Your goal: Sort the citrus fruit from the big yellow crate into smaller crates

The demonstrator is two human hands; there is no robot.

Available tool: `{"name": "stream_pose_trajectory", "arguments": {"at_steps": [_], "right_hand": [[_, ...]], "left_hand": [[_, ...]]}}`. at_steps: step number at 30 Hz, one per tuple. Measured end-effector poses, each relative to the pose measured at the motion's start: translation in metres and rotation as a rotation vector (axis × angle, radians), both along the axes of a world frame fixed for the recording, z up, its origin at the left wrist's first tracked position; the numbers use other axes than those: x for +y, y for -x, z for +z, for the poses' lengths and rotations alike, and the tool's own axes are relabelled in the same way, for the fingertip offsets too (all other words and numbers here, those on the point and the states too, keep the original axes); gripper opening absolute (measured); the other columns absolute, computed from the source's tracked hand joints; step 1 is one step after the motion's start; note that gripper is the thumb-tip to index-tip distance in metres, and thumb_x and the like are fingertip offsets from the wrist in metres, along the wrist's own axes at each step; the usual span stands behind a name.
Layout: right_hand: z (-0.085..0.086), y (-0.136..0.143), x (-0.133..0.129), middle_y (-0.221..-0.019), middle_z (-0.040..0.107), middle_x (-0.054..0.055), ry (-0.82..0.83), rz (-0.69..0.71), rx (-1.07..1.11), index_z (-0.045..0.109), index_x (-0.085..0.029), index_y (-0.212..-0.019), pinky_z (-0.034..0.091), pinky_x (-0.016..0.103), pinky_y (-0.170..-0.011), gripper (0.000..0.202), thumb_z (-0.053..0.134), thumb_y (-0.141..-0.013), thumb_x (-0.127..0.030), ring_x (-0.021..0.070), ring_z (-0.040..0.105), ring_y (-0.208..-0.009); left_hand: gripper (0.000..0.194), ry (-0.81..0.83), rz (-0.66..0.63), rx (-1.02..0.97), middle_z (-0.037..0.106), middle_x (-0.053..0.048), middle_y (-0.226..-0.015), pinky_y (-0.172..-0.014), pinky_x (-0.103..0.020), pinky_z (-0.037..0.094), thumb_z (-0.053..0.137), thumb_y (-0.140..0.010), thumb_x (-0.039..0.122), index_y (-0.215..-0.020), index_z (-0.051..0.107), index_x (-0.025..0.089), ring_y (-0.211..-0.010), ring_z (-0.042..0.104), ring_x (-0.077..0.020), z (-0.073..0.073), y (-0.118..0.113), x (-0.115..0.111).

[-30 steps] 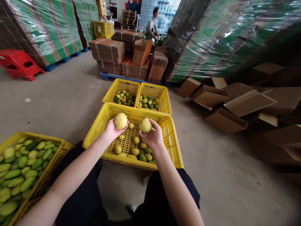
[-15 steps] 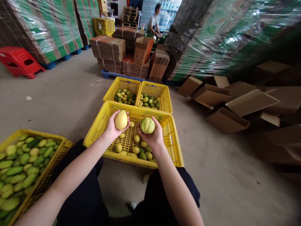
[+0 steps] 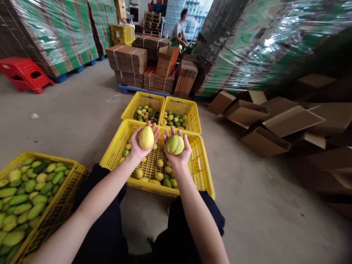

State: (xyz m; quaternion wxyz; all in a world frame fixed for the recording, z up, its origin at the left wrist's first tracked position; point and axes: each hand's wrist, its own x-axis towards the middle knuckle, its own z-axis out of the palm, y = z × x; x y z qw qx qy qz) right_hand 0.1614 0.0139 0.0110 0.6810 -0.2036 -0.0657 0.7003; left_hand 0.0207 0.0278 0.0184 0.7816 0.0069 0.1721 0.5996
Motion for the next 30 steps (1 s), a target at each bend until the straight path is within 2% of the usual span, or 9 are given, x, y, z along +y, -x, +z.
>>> {"name": "stream_pose_trajectory", "arguments": {"at_steps": [5, 11, 14, 19, 25, 30], "right_hand": [[-0.004, 0.008, 0.009, -0.093, 0.077, -0.001, 0.035, -0.043, 0.088, 0.064, -0.025, -0.084, 0.059, 0.037, -0.084, 0.024, 0.048, -0.093, -0.041, 0.0179, 0.071, -0.092], [-0.010, 0.006, 0.009, -0.090, 0.075, 0.000, -0.019, 0.005, 0.067, 0.064, -0.024, -0.084, 0.059, 0.040, -0.089, 0.018, 0.053, -0.091, -0.038, 0.0171, 0.071, -0.082], [-0.008, 0.004, 0.007, -0.089, 0.076, 0.000, -0.053, 0.024, 0.042, 0.064, -0.024, -0.081, 0.060, 0.040, -0.086, 0.017, 0.055, -0.089, -0.036, 0.0166, 0.070, -0.075], [-0.007, 0.005, 0.006, -0.085, 0.076, 0.000, -0.091, 0.037, -0.003, 0.063, -0.023, -0.073, 0.061, 0.039, -0.082, 0.018, 0.059, -0.087, -0.035, 0.0169, 0.069, -0.073], [-0.007, 0.006, 0.006, -0.085, 0.076, 0.000, -0.077, 0.037, 0.015, 0.063, -0.023, -0.073, 0.059, 0.040, -0.087, 0.019, 0.058, -0.087, -0.036, 0.0164, 0.068, -0.072], [-0.001, 0.009, 0.004, -0.083, 0.075, 0.000, -0.023, 0.003, 0.020, 0.063, -0.023, -0.073, 0.060, 0.035, -0.079, 0.026, 0.049, -0.092, -0.034, 0.0153, 0.067, -0.070]], "left_hand": [[0.033, -0.010, -0.034, -0.043, 0.076, -0.010, -0.106, -0.097, -0.040, 0.056, 0.047, -0.093, 0.030, -0.114, 0.069, 0.015, -0.112, 0.069, -0.0265, -0.008, -0.020, 0.001], [0.029, -0.002, -0.063, -0.050, 0.077, -0.009, -0.098, -0.087, -0.031, 0.058, 0.048, -0.094, 0.026, -0.106, 0.072, 0.014, -0.101, 0.072, -0.0227, -0.008, -0.022, 0.002], [0.030, 0.000, -0.095, -0.024, 0.076, -0.009, -0.092, -0.085, -0.030, 0.058, 0.047, -0.094, 0.025, -0.105, 0.072, 0.012, -0.096, 0.073, -0.0220, -0.005, -0.021, 0.001], [0.029, -0.018, -0.064, 0.007, 0.076, -0.007, -0.087, -0.083, -0.030, 0.058, 0.049, -0.093, 0.023, -0.106, 0.073, 0.013, -0.083, 0.072, -0.0192, -0.003, -0.019, 0.000], [0.029, -0.034, -0.060, 0.023, 0.075, -0.007, -0.085, -0.081, -0.030, 0.057, 0.048, -0.093, 0.023, -0.103, 0.073, 0.013, -0.079, 0.071, -0.0184, -0.004, -0.020, 0.000], [0.029, -0.040, -0.065, 0.004, 0.075, -0.007, -0.085, -0.078, -0.030, 0.058, 0.047, -0.092, 0.022, -0.101, 0.073, 0.012, -0.076, 0.071, -0.0181, -0.003, -0.021, 0.001]]}}
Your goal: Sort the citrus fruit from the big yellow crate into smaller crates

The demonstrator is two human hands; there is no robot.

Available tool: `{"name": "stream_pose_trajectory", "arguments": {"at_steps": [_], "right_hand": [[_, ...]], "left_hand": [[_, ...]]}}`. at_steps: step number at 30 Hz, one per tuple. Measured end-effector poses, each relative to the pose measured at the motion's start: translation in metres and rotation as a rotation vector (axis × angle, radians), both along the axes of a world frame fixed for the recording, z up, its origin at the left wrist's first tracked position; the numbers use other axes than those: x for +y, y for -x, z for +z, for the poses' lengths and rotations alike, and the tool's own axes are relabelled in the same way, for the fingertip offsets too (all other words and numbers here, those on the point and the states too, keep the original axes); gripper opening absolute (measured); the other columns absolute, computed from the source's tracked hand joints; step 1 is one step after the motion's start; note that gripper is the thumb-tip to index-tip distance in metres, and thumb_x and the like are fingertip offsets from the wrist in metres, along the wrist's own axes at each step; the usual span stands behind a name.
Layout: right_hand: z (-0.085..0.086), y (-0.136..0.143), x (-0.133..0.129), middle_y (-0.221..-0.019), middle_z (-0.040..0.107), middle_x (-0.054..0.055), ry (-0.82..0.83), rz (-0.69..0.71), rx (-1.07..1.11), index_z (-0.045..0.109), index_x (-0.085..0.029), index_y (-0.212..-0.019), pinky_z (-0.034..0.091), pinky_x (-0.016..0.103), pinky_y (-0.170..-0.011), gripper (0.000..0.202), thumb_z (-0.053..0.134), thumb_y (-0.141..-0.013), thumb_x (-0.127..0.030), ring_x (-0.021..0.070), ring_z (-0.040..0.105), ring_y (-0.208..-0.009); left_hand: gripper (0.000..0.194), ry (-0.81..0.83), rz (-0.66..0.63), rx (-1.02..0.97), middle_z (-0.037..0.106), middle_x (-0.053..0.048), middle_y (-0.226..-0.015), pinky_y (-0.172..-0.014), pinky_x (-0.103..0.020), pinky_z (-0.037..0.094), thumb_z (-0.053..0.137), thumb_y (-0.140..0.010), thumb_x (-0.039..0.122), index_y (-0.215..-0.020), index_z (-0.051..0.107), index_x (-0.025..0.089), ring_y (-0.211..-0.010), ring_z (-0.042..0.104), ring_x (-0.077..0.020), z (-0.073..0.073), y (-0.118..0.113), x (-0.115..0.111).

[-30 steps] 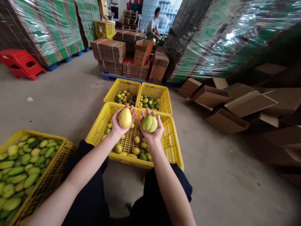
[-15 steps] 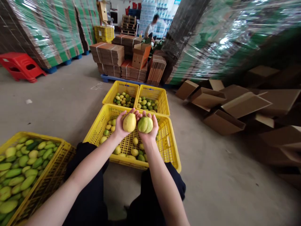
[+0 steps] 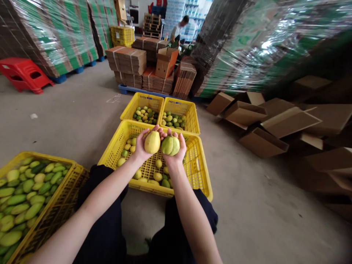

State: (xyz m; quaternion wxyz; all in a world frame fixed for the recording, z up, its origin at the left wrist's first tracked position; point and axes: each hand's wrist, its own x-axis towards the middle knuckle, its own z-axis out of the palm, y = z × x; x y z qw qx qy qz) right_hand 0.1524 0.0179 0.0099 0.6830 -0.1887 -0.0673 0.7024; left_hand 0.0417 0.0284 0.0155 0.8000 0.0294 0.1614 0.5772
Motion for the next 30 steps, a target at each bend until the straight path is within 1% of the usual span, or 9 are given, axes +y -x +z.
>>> {"name": "stream_pose_trajectory", "arguments": {"at_steps": [2, 6, 9, 13, 17, 21, 25, 30], "right_hand": [[0.0013, 0.0007, -0.0006, -0.083, 0.075, 0.000, 0.001, -0.005, -0.010, 0.063, -0.023, -0.073, 0.060, 0.035, -0.079, 0.028, 0.046, -0.093, -0.034, 0.0150, 0.067, -0.069], [-0.0001, 0.0003, -0.0003, -0.085, 0.075, 0.000, -0.026, 0.007, -0.047, 0.062, -0.023, -0.074, 0.059, 0.039, -0.088, 0.023, 0.051, -0.091, -0.035, 0.0157, 0.067, -0.072], [-0.0006, -0.0002, -0.0001, -0.086, 0.074, 0.000, -0.027, 0.009, -0.044, 0.061, -0.023, -0.073, 0.057, 0.040, -0.091, 0.023, 0.053, -0.090, -0.035, 0.0155, 0.067, -0.072], [0.0025, -0.0001, -0.0012, -0.083, 0.074, 0.000, -0.005, 0.025, -0.033, 0.060, -0.023, -0.066, 0.058, 0.040, -0.089, 0.027, 0.051, -0.090, -0.033, 0.0155, 0.066, -0.068], [0.0055, 0.0003, -0.0026, -0.075, 0.072, 0.000, 0.002, 0.030, -0.036, 0.058, -0.023, -0.062, 0.059, 0.039, -0.086, 0.030, 0.051, -0.090, -0.031, 0.0151, 0.065, -0.064], [0.0057, 0.0012, -0.0031, -0.066, 0.068, -0.002, -0.022, 0.029, -0.067, 0.057, -0.023, -0.062, 0.059, 0.038, -0.087, 0.028, 0.056, -0.088, -0.032, 0.0147, 0.066, -0.063], [0.0061, 0.0024, -0.0034, -0.061, 0.064, -0.003, -0.050, 0.021, -0.069, 0.055, -0.023, -0.060, 0.060, 0.037, -0.085, 0.030, 0.054, -0.089, -0.031, 0.0143, 0.065, -0.062], [0.0075, 0.0028, -0.0042, -0.060, 0.062, -0.004, -0.046, 0.042, -0.076, 0.053, -0.023, -0.060, 0.059, 0.037, -0.086, 0.030, 0.055, -0.089, -0.032, 0.0136, 0.063, -0.061]], "left_hand": [[0.029, 0.008, 0.006, 0.003, 0.075, -0.007, -0.086, -0.079, -0.031, 0.058, 0.048, -0.091, 0.022, -0.106, 0.072, 0.013, -0.077, 0.071, -0.0187, -0.0002, -0.0001, 0.0002], [0.029, 0.009, 0.012, 0.013, 0.075, -0.007, -0.086, -0.082, -0.032, 0.058, 0.049, -0.091, 0.022, -0.107, 0.072, 0.013, -0.081, 0.072, -0.0197, -0.0005, -0.0003, -0.0002], [0.027, 0.017, 0.020, 0.022, 0.075, -0.007, -0.083, -0.083, -0.032, 0.058, 0.050, -0.091, 0.022, -0.102, 0.073, 0.013, -0.081, 0.072, -0.0198, -0.0003, -0.0010, -0.0006], [0.024, 0.013, 0.026, 0.022, 0.073, -0.005, -0.075, -0.080, -0.032, 0.058, 0.049, -0.090, 0.020, -0.089, 0.073, 0.015, -0.073, 0.071, -0.0186, 0.0002, -0.0015, -0.0003], [0.029, 0.014, 0.028, 0.042, 0.072, -0.004, -0.069, -0.075, -0.028, 0.058, 0.047, -0.092, 0.019, -0.078, 0.071, 0.014, -0.065, 0.069, -0.0157, 0.0013, -0.0005, -0.0003], [0.030, 0.023, 0.037, 0.069, 0.071, -0.004, -0.067, -0.077, -0.028, 0.057, 0.047, -0.092, 0.017, -0.073, 0.070, 0.015, -0.065, 0.069, -0.0157, 0.0023, 0.0000, -0.0005], [0.031, 0.009, 0.041, 0.079, 0.069, -0.003, -0.064, -0.071, -0.027, 0.057, 0.046, -0.091, 0.015, -0.068, 0.067, 0.016, -0.061, 0.067, -0.0146, 0.0029, -0.0008, -0.0001], [0.030, 0.021, 0.040, 0.093, 0.066, -0.002, -0.062, -0.076, -0.029, 0.057, 0.047, -0.090, 0.014, -0.067, 0.066, 0.017, -0.060, 0.066, -0.0150, 0.0029, -0.0018, 0.0008]]}}
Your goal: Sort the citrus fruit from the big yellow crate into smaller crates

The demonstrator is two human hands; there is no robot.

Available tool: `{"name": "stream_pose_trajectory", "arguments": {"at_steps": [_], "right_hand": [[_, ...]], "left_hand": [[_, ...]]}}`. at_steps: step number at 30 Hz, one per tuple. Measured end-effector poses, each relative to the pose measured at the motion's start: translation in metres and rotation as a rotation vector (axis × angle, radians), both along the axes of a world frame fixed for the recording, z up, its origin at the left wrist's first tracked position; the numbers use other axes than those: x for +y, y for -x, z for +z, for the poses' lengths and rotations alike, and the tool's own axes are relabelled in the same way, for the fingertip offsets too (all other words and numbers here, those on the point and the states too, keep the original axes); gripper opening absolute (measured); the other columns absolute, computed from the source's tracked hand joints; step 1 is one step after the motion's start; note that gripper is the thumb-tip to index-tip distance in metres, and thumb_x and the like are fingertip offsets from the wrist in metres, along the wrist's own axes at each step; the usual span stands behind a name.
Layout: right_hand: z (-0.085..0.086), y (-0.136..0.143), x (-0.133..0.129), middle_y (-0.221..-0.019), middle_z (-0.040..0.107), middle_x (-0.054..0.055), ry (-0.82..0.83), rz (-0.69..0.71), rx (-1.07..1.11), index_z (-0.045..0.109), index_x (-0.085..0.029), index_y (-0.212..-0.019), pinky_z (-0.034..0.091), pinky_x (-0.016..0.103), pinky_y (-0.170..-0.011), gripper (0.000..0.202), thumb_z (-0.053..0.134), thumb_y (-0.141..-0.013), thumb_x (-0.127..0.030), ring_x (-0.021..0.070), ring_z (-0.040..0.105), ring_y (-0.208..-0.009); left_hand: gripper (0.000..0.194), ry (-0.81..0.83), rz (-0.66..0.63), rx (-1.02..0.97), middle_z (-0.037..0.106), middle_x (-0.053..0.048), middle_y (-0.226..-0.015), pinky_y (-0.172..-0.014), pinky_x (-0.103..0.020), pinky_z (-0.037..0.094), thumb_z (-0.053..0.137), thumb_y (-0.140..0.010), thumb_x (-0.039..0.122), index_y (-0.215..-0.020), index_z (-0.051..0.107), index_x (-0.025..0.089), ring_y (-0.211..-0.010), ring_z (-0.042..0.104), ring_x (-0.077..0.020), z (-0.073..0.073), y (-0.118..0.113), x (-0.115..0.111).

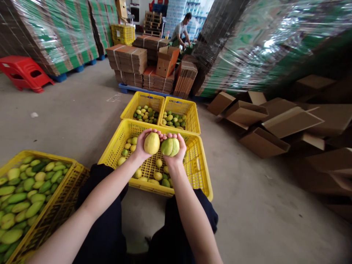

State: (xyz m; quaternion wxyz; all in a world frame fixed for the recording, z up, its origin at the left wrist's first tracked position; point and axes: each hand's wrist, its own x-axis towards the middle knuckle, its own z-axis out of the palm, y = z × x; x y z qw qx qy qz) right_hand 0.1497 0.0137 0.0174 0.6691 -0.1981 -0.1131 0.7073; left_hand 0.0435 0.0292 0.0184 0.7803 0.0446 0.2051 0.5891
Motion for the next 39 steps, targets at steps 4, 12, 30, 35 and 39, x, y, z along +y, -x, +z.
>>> {"name": "stream_pose_trajectory", "arguments": {"at_steps": [4, 12, 30, 35, 39], "right_hand": [[0.000, 0.000, 0.000, -0.061, 0.062, -0.003, 0.015, -0.003, 0.004, 0.053, -0.024, -0.061, 0.059, 0.038, -0.089, 0.029, 0.053, -0.088, -0.030, 0.0144, 0.062, -0.062], [-0.013, 0.002, 0.006, -0.071, 0.068, -0.001, 0.112, -0.045, 0.097, 0.061, -0.022, -0.070, 0.056, 0.034, -0.093, 0.022, 0.051, -0.088, -0.029, 0.0140, 0.066, -0.068], [-0.027, 0.009, 0.012, -0.078, 0.071, 0.004, 0.277, -0.125, 0.039, 0.062, -0.022, -0.085, 0.057, 0.042, -0.098, 0.018, 0.046, -0.085, -0.029, 0.0201, 0.070, -0.081], [-0.020, 0.010, 0.013, -0.074, 0.069, 0.003, 0.397, -0.152, 0.088, 0.061, -0.020, -0.086, 0.058, 0.034, -0.091, 0.019, 0.044, -0.089, -0.028, 0.0170, 0.068, -0.075], [-0.022, 0.011, 0.012, -0.075, 0.069, 0.003, 0.394, -0.163, 0.095, 0.061, -0.020, -0.088, 0.058, 0.034, -0.089, 0.018, 0.045, -0.089, -0.029, 0.0174, 0.068, -0.075]], "left_hand": [[0.029, -0.007, -0.009, -0.004, 0.066, -0.002, -0.061, -0.078, -0.030, 0.057, 0.047, -0.089, 0.014, -0.067, 0.066, 0.017, -0.060, 0.066, -0.0153, -0.001, 0.000, 0.001], [0.025, 0.077, 0.018, -0.034, 0.073, -0.005, -0.078, -0.090, -0.036, 0.056, 0.046, -0.086, 0.016, -0.083, 0.071, 0.016, -0.078, 0.072, -0.0203, -0.004, -0.004, -0.001], [0.028, 0.287, 0.095, 0.007, 0.067, -0.010, -0.078, -0.085, -0.037, 0.057, 0.041, -0.090, 0.029, -0.087, 0.066, 0.016, -0.089, 0.068, -0.0261, -0.014, -0.008, 0.002], [0.024, 0.356, 0.106, 0.006, 0.065, -0.007, -0.077, -0.075, -0.030, 0.056, 0.042, -0.092, 0.028, -0.082, 0.061, 0.018, -0.074, 0.064, -0.0196, -0.013, -0.009, 0.003], [0.022, 0.360, 0.106, 0.002, 0.065, -0.008, -0.076, -0.070, -0.028, 0.055, 0.044, -0.090, 0.027, -0.083, 0.062, 0.017, -0.072, 0.064, -0.0192, -0.015, -0.009, 0.003]]}}
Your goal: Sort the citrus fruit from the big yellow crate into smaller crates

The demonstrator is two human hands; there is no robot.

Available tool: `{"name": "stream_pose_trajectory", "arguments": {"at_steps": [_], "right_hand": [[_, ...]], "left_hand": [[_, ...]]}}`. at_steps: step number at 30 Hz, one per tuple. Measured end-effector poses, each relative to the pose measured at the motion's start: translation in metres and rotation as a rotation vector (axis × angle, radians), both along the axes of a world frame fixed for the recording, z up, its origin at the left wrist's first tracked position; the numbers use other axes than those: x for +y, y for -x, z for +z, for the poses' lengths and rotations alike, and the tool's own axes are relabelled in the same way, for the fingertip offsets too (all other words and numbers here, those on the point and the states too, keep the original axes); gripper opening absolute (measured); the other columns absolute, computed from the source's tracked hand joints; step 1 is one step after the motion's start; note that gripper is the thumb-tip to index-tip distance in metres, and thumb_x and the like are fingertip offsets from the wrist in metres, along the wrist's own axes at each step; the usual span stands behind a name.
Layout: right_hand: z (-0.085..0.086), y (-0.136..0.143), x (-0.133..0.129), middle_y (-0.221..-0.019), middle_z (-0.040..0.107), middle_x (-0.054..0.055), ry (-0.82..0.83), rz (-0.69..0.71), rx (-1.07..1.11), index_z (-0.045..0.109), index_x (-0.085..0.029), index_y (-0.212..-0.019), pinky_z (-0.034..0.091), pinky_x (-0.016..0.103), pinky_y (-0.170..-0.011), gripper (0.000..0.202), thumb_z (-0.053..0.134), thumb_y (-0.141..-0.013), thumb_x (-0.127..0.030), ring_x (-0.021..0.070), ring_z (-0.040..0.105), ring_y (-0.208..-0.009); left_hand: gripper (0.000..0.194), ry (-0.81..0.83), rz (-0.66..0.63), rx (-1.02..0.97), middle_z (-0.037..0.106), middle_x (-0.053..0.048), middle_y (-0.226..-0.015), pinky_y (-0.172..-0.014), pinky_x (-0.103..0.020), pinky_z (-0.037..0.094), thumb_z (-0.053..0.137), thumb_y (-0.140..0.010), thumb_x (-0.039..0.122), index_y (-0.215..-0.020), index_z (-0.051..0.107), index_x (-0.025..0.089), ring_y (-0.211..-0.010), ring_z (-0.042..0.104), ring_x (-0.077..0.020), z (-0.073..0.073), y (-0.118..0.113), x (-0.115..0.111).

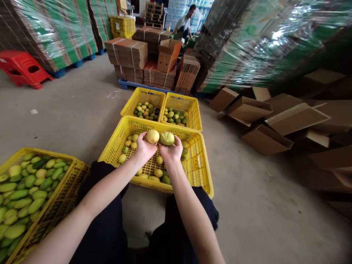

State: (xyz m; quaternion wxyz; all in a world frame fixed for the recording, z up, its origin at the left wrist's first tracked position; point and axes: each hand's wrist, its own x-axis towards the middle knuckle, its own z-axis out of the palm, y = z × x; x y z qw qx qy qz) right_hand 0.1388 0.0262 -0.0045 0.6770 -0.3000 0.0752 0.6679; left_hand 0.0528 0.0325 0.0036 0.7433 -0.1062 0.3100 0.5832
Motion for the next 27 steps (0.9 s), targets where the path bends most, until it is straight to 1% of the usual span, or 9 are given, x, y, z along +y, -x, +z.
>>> {"name": "stream_pose_trajectory", "arguments": {"at_steps": [4, 6, 8, 11, 15, 18, 21, 23, 27], "right_hand": [[-0.006, -0.001, -0.002, -0.079, 0.070, 0.004, -0.084, 0.019, 0.005, 0.062, -0.020, -0.091, 0.058, 0.040, -0.091, 0.023, 0.048, -0.086, -0.036, 0.0202, 0.068, -0.080], [-0.005, -0.002, -0.004, -0.078, 0.070, 0.004, -0.108, 0.030, 0.025, 0.064, -0.020, -0.090, 0.058, 0.039, -0.090, 0.026, 0.047, -0.086, -0.039, 0.0195, 0.067, -0.079], [-0.002, -0.003, -0.005, -0.078, 0.071, 0.003, -0.149, 0.042, 0.031, 0.065, -0.020, -0.088, 0.058, 0.036, -0.088, 0.025, 0.048, -0.085, -0.038, 0.0177, 0.067, -0.076], [0.007, -0.005, -0.007, -0.080, 0.072, 0.001, -0.266, 0.101, -0.009, 0.066, -0.020, -0.086, 0.059, 0.034, -0.086, 0.017, 0.054, -0.081, -0.030, 0.0163, 0.067, -0.075], [0.015, -0.010, -0.011, -0.082, 0.074, 0.001, -0.371, 0.160, -0.038, 0.068, -0.020, -0.079, 0.059, 0.029, -0.075, 0.013, 0.056, -0.077, -0.026, 0.0147, 0.066, -0.072], [0.014, -0.013, -0.014, -0.081, 0.074, 0.001, -0.419, 0.165, -0.070, 0.067, -0.021, -0.072, 0.059, 0.029, -0.075, 0.010, 0.058, -0.075, -0.025, 0.0140, 0.064, -0.069], [0.012, -0.014, -0.016, -0.078, 0.073, 0.001, -0.456, 0.170, -0.113, 0.065, -0.022, -0.066, 0.059, 0.032, -0.078, 0.009, 0.060, -0.073, -0.024, 0.0139, 0.062, -0.066], [0.012, -0.013, -0.016, -0.076, 0.072, 0.000, -0.469, 0.178, -0.126, 0.064, -0.022, -0.065, 0.059, 0.033, -0.078, 0.009, 0.060, -0.073, -0.025, 0.0140, 0.062, -0.064], [0.014, -0.012, -0.015, -0.067, 0.066, -0.001, -0.479, 0.178, -0.126, 0.060, -0.022, -0.063, 0.059, 0.034, -0.080, 0.012, 0.063, -0.073, -0.028, 0.0149, 0.064, -0.065]], "left_hand": [[0.030, -0.071, 0.009, -0.018, 0.068, -0.010, -0.078, -0.078, -0.034, 0.057, 0.042, -0.089, 0.027, -0.093, 0.068, 0.014, -0.081, 0.068, -0.0237, -0.003, -0.001, -0.001], [0.032, -0.117, 0.016, -0.045, 0.071, -0.009, -0.081, -0.083, -0.036, 0.056, 0.043, -0.089, 0.027, -0.100, 0.071, 0.014, -0.084, 0.070, -0.0240, -0.003, -0.001, -0.003], [0.032, -0.163, -0.001, -0.067, 0.073, -0.007, -0.084, -0.085, -0.034, 0.056, 0.045, -0.089, 0.025, -0.102, 0.072, 0.015, -0.081, 0.070, -0.0215, 0.000, -0.001, -0.005], [0.029, -0.279, -0.026, -0.047, 0.074, -0.005, -0.084, -0.081, -0.029, 0.056, 0.046, -0.090, 0.022, -0.096, 0.074, 0.015, -0.073, 0.068, -0.0168, 0.007, 0.001, -0.008], [0.028, -0.442, -0.031, 0.054, 0.074, -0.005, -0.080, -0.082, -0.028, 0.055, 0.047, -0.091, 0.021, -0.084, 0.074, 0.015, -0.075, 0.069, -0.0159, 0.015, 0.005, -0.012], [0.027, -0.450, -0.057, 0.083, 0.073, -0.004, -0.074, -0.078, -0.027, 0.055, 0.050, -0.090, 0.018, -0.077, 0.073, 0.015, -0.068, 0.068, -0.0146, 0.016, 0.008, -0.013], [0.028, -0.420, -0.080, 0.088, 0.070, -0.002, -0.065, -0.068, -0.025, 0.055, 0.052, -0.090, 0.018, -0.068, 0.069, 0.016, -0.058, 0.065, -0.0124, 0.016, 0.011, -0.014], [0.032, -0.412, -0.089, 0.099, 0.068, -0.002, -0.061, -0.062, -0.024, 0.054, 0.052, -0.091, 0.020, -0.063, 0.067, 0.016, -0.055, 0.064, -0.0119, 0.017, 0.012, -0.014], [0.035, -0.427, -0.096, 0.118, 0.068, -0.001, -0.060, -0.062, -0.023, 0.054, 0.052, -0.092, 0.022, -0.060, 0.066, 0.017, -0.055, 0.064, -0.0116, 0.017, 0.012, -0.012]]}}
